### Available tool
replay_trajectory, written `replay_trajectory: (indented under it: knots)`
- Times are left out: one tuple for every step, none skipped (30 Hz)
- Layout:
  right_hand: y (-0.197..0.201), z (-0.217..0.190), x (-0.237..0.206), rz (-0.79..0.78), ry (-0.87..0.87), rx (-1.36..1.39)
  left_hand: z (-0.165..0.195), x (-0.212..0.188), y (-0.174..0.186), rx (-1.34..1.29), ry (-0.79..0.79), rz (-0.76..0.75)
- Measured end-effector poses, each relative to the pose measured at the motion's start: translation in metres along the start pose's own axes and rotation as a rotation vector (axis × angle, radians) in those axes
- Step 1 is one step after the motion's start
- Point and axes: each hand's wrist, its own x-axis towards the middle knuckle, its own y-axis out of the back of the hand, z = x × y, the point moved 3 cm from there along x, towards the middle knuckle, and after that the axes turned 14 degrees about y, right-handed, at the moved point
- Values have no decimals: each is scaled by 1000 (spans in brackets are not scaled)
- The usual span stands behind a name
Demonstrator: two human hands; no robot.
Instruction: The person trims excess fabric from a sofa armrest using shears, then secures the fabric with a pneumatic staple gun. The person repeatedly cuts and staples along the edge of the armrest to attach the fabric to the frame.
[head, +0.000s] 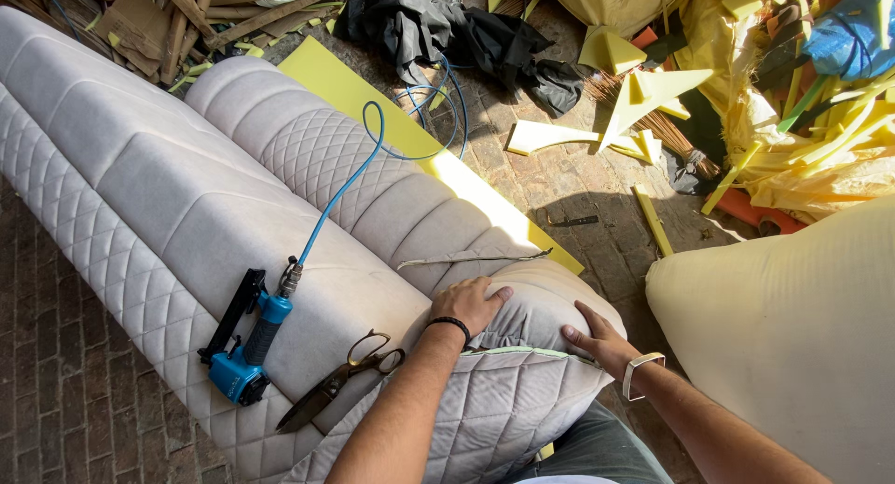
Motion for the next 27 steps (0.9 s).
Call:
replay_trajectory:
  knots:
    - [1, -2, 2, 0, -29, -4, -7, -1, 3, -20, -3, 36]
    - [1, -3, 3, 1, -59, -8, -13, -4, 3, -39, -6, 71]
    - [1, -2, 3, 1, -88, -11, -19, -9, 2, -58, -9, 107]
    - [1, -1, 2, 6, -60, -43, -23, -17, -2, -28, -25, 163]
    - [1, -1, 2, 10, -26, -77, -29, -28, -6, 1, -42, 225]
    - [0, -4, 4, 11, 10, -111, -34, -38, -10, 30, -55, 287]
    - [-1, -7, 6, 17, 22, -162, -39, -50, -14, 32, -77, 353]
    - [-4, -12, 5, 19, 32, -211, -44, -64, -21, 36, -95, 414]
    - [-7, -18, 7, 23, 47, -263, -48, -74, -25, 38, -115, 479]
    - [-8, -26, 12, 27, 66, -306, -51, -78, -26, 36, -111, 486]
    - [-11, -36, 17, 32, 87, -350, -52, -81, -27, 32, -107, 493]
    - [-15, -46, 20, 34, 105, -394, -54, -83, -29, 28, -101, 496]
    - [-19, -56, 23, 22, 119, -413, -55, -86, -31, 16, -88, 481]
    - [-23, -66, 27, 9, 136, -433, -56, -87, -33, 3, -75, 468]
    - [-26, -76, 33, -3, 158, -454, -58, -87, -34, -11, -59, 459]
    - [-30, -86, 39, -27, 172, -467, -61, -87, -34, -19, -42, 464]
    - [-35, -93, 45, -50, 185, -480, -64, -89, -35, -27, -26, 467]
    - [-37, -98, 50, -72, 196, -496, -66, -90, -38, -39, -11, 470]
    - [-38, -100, 53, -93, 189, -514, -66, -94, -42, -71, -14, 491]
    - [-38, -102, 56, -115, 183, -531, -67, -99, -47, -101, -15, 513]
    - [-40, -103, 61, -136, 180, -546, -70, -101, -49, -127, -14, 538]
    - [-42, -104, 66, -141, 194, -547, -72, -100, -50, -126, -23, 544]
    - [-41, -103, 68, -146, 207, -550, -73, -99, -51, -127, -33, 549]
    - [-41, -101, 69, -153, 218, -553, -74, -98, -52, -128, -43, 552]
    - [-39, -98, 71, -160, 227, -566, -74, -96, -55, -133, -30, 527]
    - [-38, -96, 72, -169, 237, -579, -74, -94, -58, -139, -17, 501]
    - [-39, -94, 76, -177, 249, -591, -76, -92, -60, -145, -4, 477]
